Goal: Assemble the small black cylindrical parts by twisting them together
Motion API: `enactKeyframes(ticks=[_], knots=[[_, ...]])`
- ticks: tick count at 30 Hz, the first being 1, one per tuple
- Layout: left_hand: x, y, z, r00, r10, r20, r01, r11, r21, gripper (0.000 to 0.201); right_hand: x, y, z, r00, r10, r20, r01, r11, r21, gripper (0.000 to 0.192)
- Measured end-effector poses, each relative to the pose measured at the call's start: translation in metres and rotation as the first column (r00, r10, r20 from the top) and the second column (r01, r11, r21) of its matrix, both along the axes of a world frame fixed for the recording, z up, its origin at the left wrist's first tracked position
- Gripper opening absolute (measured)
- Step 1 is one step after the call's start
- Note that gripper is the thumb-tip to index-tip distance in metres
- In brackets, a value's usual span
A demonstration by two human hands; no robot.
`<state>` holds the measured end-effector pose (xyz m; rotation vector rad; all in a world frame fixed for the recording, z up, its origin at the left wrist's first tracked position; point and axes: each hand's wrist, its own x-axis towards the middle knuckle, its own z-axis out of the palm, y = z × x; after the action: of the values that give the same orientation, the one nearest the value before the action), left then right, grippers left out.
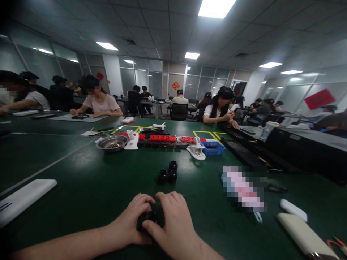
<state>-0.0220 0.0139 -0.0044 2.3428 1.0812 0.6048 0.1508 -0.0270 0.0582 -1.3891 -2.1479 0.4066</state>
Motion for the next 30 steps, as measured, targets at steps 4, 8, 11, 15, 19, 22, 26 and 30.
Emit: enactKeyframes(ticks=[4, 8, 11, 15, 19, 22, 26, 30], knots=[[0.001, 0.001, 0.003, 1.000, -0.014, -0.025, 0.014, 1.000, -0.012, 0.048, -0.006, 0.001, -0.006, 0.999, 0.005, 0.049, -0.004, 1.000, -0.019, 0.052], [0.003, 0.001, 0.005, 1.000, -0.019, -0.021, 0.018, 1.000, -0.026, 0.050, -0.004, 0.001, -0.006, 0.984, 0.168, -0.054, -0.173, 0.979, -0.112, 0.044], [0.002, 0.002, 0.004, 1.000, -0.027, -0.010, 0.026, 0.999, -0.031, 0.054, 0.002, 0.002, -0.004, 0.960, 0.222, -0.170, -0.247, 0.958, -0.148, 0.052], [0.001, 0.003, 0.001, 0.999, -0.027, -0.021, 0.027, 1.000, -0.010, 0.048, 0.005, 0.000, -0.001, 0.983, 0.045, -0.180, -0.066, 0.991, -0.116, 0.035], [0.001, 0.003, -0.001, 0.998, -0.050, -0.024, 0.051, 0.999, 0.009, 0.043, -0.002, -0.002, -0.001, 1.000, -0.019, -0.019, 0.017, 0.995, -0.096, 0.044], [0.001, 0.002, -0.001, 0.999, -0.052, -0.012, 0.053, 0.998, 0.046, 0.039, -0.007, -0.004, -0.003, 0.996, -0.029, 0.079, 0.036, 0.996, -0.080, 0.033], [0.000, 0.001, -0.002, 0.998, -0.058, 0.024, 0.057, 0.996, 0.067, 0.046, -0.006, -0.008, 0.002, 0.987, 0.145, 0.067, -0.139, 0.987, -0.080, 0.033], [-0.002, 0.003, -0.003, 0.997, -0.070, 0.021, 0.069, 0.997, 0.041, 0.039, -0.003, -0.011, 0.009, 0.991, 0.134, -0.011, -0.135, 0.991, -0.005, 0.044]])
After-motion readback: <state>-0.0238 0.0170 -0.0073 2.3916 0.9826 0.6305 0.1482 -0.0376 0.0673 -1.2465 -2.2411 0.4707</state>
